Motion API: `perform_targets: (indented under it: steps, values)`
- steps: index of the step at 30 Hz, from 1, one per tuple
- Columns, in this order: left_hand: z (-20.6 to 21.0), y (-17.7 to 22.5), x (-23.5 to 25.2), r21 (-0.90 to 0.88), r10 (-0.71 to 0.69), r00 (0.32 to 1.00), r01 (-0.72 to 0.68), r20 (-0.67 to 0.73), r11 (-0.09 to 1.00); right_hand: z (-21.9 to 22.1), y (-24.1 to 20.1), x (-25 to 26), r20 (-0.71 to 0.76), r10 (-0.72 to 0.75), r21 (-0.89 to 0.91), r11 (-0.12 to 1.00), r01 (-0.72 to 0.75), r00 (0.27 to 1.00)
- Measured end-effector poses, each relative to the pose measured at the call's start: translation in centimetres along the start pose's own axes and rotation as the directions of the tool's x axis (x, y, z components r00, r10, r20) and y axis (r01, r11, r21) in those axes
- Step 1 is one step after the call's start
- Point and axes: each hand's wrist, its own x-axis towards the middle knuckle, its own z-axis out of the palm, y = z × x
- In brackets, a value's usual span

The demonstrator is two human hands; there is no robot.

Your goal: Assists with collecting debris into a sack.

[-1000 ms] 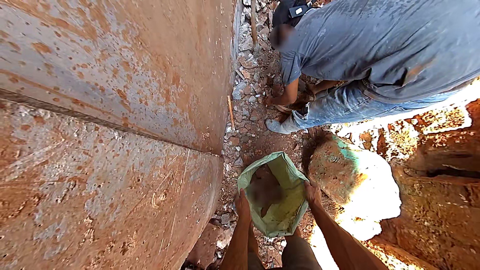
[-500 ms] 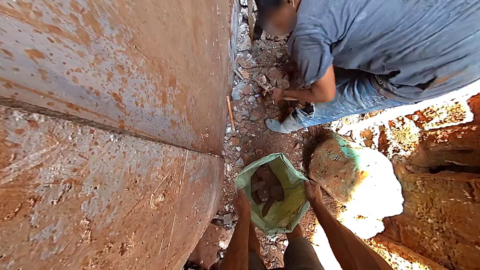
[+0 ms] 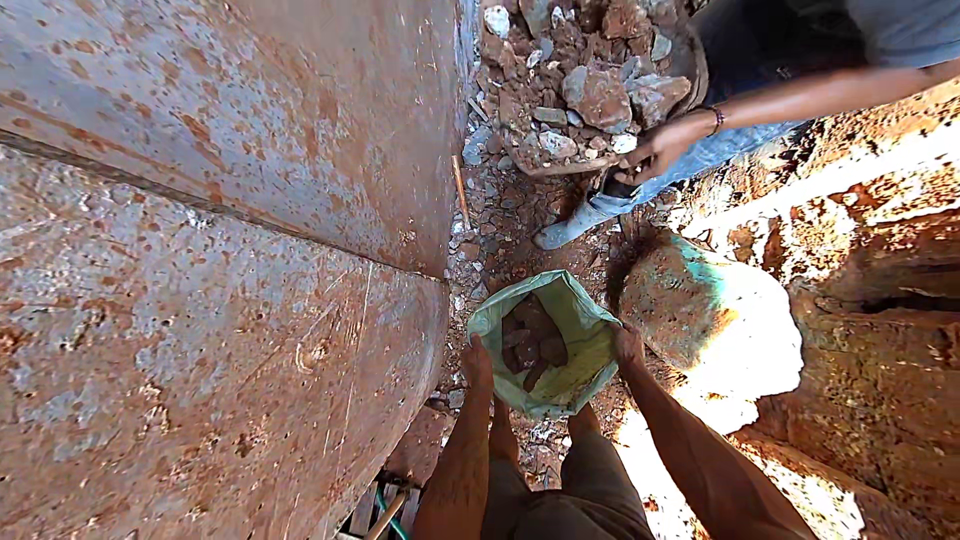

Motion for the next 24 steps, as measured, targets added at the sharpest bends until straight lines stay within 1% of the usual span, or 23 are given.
perform_targets:
  steps: [3,7,9,11,13,16,18,20,21,22,24]
  values:
    - [0.0,0.4,0.5,-0.043,0.013,1.0,-0.012,0.012,0.999,0.0,0.0,0.3,-0.002,-0.005,0.031,1.0,0.005,1.0]
    - [-0.6,0.8,0.8,-0.165,0.04,0.998,-0.031,0.05,0.986,0.0,0.3,0.8,-0.001,-0.029,0.105,0.994,0.029,1.0]
    - [-0.8,0.9,1.1,-0.27,0.03,0.997,-0.01,0.072,0.963,0.0,0.4,1.0,0.007,-0.033,0.149,0.988,0.032,0.999]
    - [-0.9,1.0,1.4,-0.333,0.001,0.997,0.023,0.071,0.943,-0.2,0.5,1.2,0.036,-0.028,0.183,0.983,0.021,0.999]
    - [-1.0,1.1,1.8,-0.345,-0.025,0.996,0.052,0.084,0.937,-0.4,0.5,1.2,0.046,-0.016,0.21,0.978,0.006,0.999]
    - [-1.4,1.0,2.4,-0.342,-0.029,0.995,0.062,0.1,0.938,-0.6,0.2,0.4,0.022,0.021,0.296,0.955,-0.027,1.0]
    - [-1.8,1.2,2.6,-0.356,-0.02,0.994,0.058,0.109,0.933,-0.7,0.5,0.2,-0.003,-0.01,0.325,0.946,0.011,1.0]
    - [-2.4,1.3,2.9,-0.388,-0.016,0.994,0.058,0.111,0.92,-0.7,1.2,0.8,-0.044,-0.045,0.301,0.952,0.056,0.998]
    - [-2.6,1.3,3.1,-0.406,-0.027,0.994,0.067,0.104,0.911,-1.3,0.2,0.4,0.017,0.006,0.265,0.964,-0.01,1.0]
    - [-2.8,1.4,3.2,-0.419,-0.04,0.994,0.078,0.097,0.904,-2.6,-1.7,-0.1,0.168,0.11,0.238,0.96,-0.148,0.98]
    - [-3.4,1.6,3.4,-0.423,-0.055,0.994,0.089,0.092,0.901,-0.8,-1.0,1.1,0.043,0.06,0.289,0.955,-0.07,0.997]
